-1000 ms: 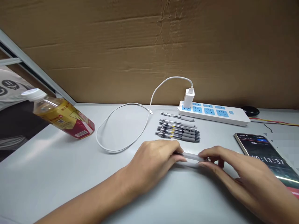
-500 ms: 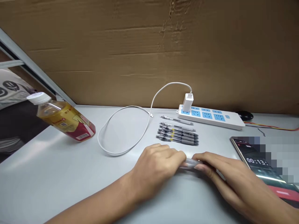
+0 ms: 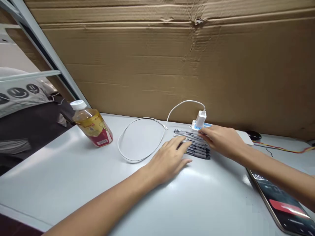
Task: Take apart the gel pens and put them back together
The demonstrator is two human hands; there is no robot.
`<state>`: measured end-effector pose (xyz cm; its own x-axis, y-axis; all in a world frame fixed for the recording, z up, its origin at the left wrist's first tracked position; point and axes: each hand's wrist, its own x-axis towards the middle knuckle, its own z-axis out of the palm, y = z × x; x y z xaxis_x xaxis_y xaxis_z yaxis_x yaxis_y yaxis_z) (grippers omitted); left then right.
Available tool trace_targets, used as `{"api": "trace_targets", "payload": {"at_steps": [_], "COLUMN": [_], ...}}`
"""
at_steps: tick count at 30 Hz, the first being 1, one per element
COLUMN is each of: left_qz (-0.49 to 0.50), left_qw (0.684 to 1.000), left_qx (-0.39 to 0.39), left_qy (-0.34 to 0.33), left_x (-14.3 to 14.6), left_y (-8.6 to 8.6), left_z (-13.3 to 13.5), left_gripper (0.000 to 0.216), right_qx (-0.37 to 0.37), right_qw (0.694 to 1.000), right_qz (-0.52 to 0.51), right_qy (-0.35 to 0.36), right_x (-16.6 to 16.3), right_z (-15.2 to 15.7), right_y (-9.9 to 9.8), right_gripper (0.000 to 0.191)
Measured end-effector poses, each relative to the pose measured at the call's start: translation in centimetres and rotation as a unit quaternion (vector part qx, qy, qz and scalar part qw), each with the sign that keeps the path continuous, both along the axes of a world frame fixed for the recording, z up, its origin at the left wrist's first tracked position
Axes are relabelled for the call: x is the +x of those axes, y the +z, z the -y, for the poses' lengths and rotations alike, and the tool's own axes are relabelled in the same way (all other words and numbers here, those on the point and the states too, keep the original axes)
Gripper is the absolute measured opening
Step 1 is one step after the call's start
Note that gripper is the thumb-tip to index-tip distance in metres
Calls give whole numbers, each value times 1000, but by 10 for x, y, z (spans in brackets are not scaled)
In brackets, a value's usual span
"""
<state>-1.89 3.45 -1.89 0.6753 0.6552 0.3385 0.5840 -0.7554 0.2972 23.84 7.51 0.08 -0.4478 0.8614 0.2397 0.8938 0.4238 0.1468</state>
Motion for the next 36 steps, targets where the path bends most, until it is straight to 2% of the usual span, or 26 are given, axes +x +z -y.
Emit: {"api": "trace_targets", "payload": {"at_steps": [5,14,19,22,24,29,31,33,36], "left_qz": [-69,-78,-117,-137,-154,-191,-202,-213,-221], "left_qw": [997,995,990,987,985,979,977,975,972], "left_qx": [33,60,83,78,72,64,64,67,81], "left_qy": [-16,-27,9,15,11,10,7,3,-1], "left_x": [1,-2,-4,-6,-6,-7,-6,-4,1], "left_y": [-6,-10,-2,4,6,11,14,16,17], "left_z": [1,3,2,1,0,2,4,6,10], "left_gripper": [34,29,21,14,10,13,13,14,14], "right_qx": [-11,-47,-79,-99,-105,-119,-131,-107,-110], "right_qw": [999,999,996,993,991,984,980,984,985], "right_qz": [30,2,-11,-22,-34,-74,-83,-65,-63], "right_qy": [6,26,37,57,69,107,121,130,115], "right_x": [-3,-7,-7,-6,-5,1,4,6,6], "right_z": [5,-6,-16,-19,-17,17,39,61,83], "right_y": [-12,-14,-13,-7,1,12,6,-3,-15], "right_gripper": [34,23,19,12,16,36,38,40,38]}}
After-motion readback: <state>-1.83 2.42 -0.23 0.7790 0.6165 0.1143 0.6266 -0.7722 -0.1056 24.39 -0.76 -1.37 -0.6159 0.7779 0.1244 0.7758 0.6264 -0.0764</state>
